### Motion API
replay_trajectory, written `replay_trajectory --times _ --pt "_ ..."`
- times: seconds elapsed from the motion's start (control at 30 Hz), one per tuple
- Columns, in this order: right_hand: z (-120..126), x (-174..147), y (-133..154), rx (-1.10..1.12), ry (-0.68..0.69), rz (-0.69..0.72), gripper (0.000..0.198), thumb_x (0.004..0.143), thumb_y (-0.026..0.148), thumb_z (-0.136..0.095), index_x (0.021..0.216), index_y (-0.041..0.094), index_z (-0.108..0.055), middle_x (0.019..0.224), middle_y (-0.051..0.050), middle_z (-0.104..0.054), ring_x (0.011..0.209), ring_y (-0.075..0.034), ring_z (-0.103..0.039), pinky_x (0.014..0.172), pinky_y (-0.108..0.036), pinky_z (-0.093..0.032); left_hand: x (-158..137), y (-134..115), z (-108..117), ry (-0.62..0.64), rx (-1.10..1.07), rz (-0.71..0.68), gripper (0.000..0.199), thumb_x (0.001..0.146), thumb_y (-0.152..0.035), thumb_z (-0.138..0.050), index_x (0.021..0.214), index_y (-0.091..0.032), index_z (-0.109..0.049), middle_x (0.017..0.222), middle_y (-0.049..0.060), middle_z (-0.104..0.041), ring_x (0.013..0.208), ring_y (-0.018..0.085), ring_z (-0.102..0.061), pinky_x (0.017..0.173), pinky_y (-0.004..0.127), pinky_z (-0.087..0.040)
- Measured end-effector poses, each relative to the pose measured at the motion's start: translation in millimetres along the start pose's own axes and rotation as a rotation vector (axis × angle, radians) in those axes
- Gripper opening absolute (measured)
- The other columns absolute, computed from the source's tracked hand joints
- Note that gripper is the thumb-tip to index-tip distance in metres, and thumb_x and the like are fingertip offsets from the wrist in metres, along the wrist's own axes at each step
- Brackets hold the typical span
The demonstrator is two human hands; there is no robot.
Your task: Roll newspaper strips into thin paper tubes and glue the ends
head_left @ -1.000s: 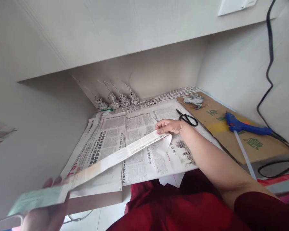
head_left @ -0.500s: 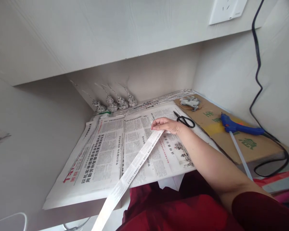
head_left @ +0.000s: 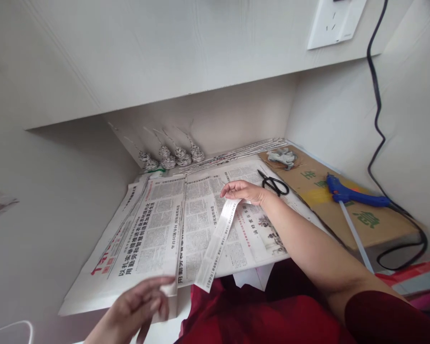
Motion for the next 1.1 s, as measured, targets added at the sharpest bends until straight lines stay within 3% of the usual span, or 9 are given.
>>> replay_trajectory --times 0.13,0.3,0.47,0.57,0.7,0.8,0.9,1.0,1.1 --pt "1 1 1 -0.006 -0.001 0.034 0.024 0.073 0.027 -0.072 0.092 0.014 -0.067 0.076 0.001 -0.062 0.063 -0.007 -0.055 0.059 -0.018 -0.042 47 -95 -39 0.036 -0.083 -0.224 0.043 0.074 -0.035 -0.066 0.116 -0.032 -0.058 0.115 0.010 -0.060 0.106 0.027 -0.057 0.053 0.026 -0.049" --pt "-5 5 -2 -0.045 0.044 0.070 0.028 0.071 0.027 -0.073 0.095 0.014 -0.067 0.085 -0.002 -0.065 0.078 -0.010 -0.059 0.075 -0.022 -0.044 109 -144 -102 0.196 -0.252 -0.253 0.056 0.068 -0.025 -0.074 0.120 -0.025 -0.053 0.133 0.013 -0.046 0.119 0.028 -0.049 0.081 0.035 -0.052" --pt "-2 6 -5 -0.028 0.049 0.047 0.029 0.069 0.028 -0.074 0.093 0.013 -0.067 0.086 -0.004 -0.066 0.079 -0.012 -0.060 0.074 -0.023 -0.045 156 -146 -148 0.312 -0.211 -0.187 0.062 0.060 -0.023 -0.080 0.116 -0.019 -0.054 0.119 0.013 -0.056 0.105 0.024 -0.057 0.084 0.037 -0.051" --pt "11 2 1 -0.031 -0.018 0.048 0.031 0.068 0.028 -0.075 0.094 0.013 -0.067 0.076 -0.001 -0.063 0.066 -0.009 -0.057 0.061 -0.020 -0.043 170 -134 -158 0.337 -0.140 -0.135 0.047 0.062 -0.032 -0.078 0.103 -0.014 -0.062 0.100 0.010 -0.064 0.087 0.021 -0.063 0.076 0.034 -0.054" --pt "29 -4 13 -0.050 -0.167 0.118 0.030 0.069 0.030 -0.074 0.093 0.014 -0.066 0.072 0.001 -0.060 0.060 -0.008 -0.052 0.055 -0.019 -0.038 176 -121 -158 0.375 -0.102 -0.106 0.035 0.069 -0.040 -0.072 0.086 -0.010 -0.066 0.084 0.009 -0.066 0.072 0.016 -0.064 0.064 0.024 -0.053" --pt "35 -2 11 -0.094 -0.261 0.128 0.031 0.067 0.032 -0.075 0.091 0.016 -0.066 0.066 0.003 -0.056 0.056 -0.007 -0.048 0.052 -0.019 -0.036 174 -121 -159 0.440 -0.127 -0.118 0.035 0.071 -0.036 -0.072 0.097 -0.012 -0.065 0.095 0.011 -0.066 0.084 0.019 -0.065 0.054 0.017 -0.049" --pt "32 4 5 -0.187 -0.296 0.125 0.031 0.065 0.034 -0.076 0.088 0.015 -0.067 0.061 0.005 -0.053 0.053 -0.006 -0.044 0.048 -0.018 -0.032 174 -122 -157 0.486 -0.220 -0.127 0.041 0.073 -0.032 -0.070 0.110 -0.015 -0.061 0.108 0.012 -0.063 0.094 0.019 -0.063 0.061 0.018 -0.051" --pt "31 9 -3 -0.188 -0.324 0.114 0.031 0.065 0.035 -0.076 0.086 0.014 -0.066 0.063 0.003 -0.056 0.054 -0.007 -0.046 0.048 -0.018 -0.033 181 -124 -151 0.470 -0.283 -0.162 0.037 0.077 -0.032 -0.067 0.106 -0.010 -0.062 0.100 0.012 -0.065 0.079 0.014 -0.064 0.071 0.023 -0.052" --pt "35 10 -7 -0.110 -0.361 0.103 0.030 0.066 0.035 -0.075 0.085 0.014 -0.065 0.067 0.001 -0.060 0.055 -0.008 -0.051 0.050 -0.019 -0.037 189 -122 -145 0.404 -0.306 -0.177 0.041 0.077 -0.033 -0.066 0.110 -0.009 -0.059 0.089 0.012 -0.067 0.067 0.012 -0.062 0.064 0.022 -0.052"
Point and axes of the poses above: each hand's wrist, its own x-axis towards the middle knuckle, its own z-axis out of the back of the hand, y = z × x, the point moved 9 cm from there along x, towards the middle knuckle
